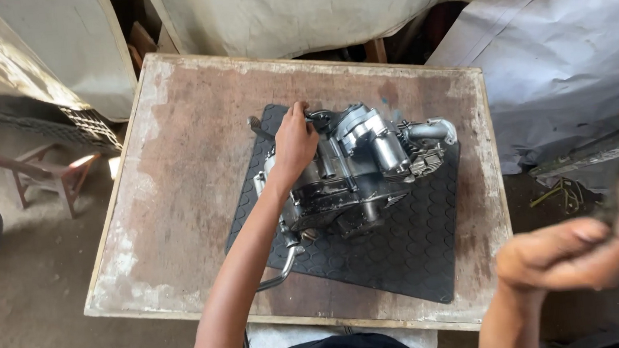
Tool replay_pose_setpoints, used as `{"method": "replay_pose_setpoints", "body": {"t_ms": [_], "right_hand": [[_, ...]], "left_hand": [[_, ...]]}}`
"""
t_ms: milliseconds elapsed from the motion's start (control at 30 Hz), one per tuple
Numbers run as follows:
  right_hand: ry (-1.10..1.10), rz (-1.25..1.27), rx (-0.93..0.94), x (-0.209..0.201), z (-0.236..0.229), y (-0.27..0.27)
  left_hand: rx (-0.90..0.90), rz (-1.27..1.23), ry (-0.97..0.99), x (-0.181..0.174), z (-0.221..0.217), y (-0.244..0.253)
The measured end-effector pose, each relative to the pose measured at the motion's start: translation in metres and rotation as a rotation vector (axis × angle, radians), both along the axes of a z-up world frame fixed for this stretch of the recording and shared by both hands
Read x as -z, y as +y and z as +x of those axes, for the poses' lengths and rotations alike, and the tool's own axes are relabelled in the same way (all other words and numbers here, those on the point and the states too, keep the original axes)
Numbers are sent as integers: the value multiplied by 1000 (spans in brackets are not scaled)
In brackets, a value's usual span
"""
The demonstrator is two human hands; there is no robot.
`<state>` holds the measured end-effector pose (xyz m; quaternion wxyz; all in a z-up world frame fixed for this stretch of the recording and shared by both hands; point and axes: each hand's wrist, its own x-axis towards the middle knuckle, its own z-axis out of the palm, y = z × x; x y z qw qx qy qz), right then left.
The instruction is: The person assembles a motorcycle engine on a workbench, using a wrench to tighten bolts and aligning components by hand. They rotate the engine to access different sides and continue securing parts throughout the process.
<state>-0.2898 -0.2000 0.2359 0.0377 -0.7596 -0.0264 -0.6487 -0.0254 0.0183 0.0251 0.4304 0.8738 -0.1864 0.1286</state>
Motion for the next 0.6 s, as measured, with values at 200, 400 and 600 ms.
{"method": "replay_pose_setpoints", "body": {"t_ms": [200,400,600], "right_hand": [[897,163,-271,148,70,42],[852,211,-220,122,74,44],[920,259,24,202,125,24]], "left_hand": [[-34,148,114,18,14,-6],[-48,148,122,12,12,-6],[-34,150,122,12,13,-5]]}}
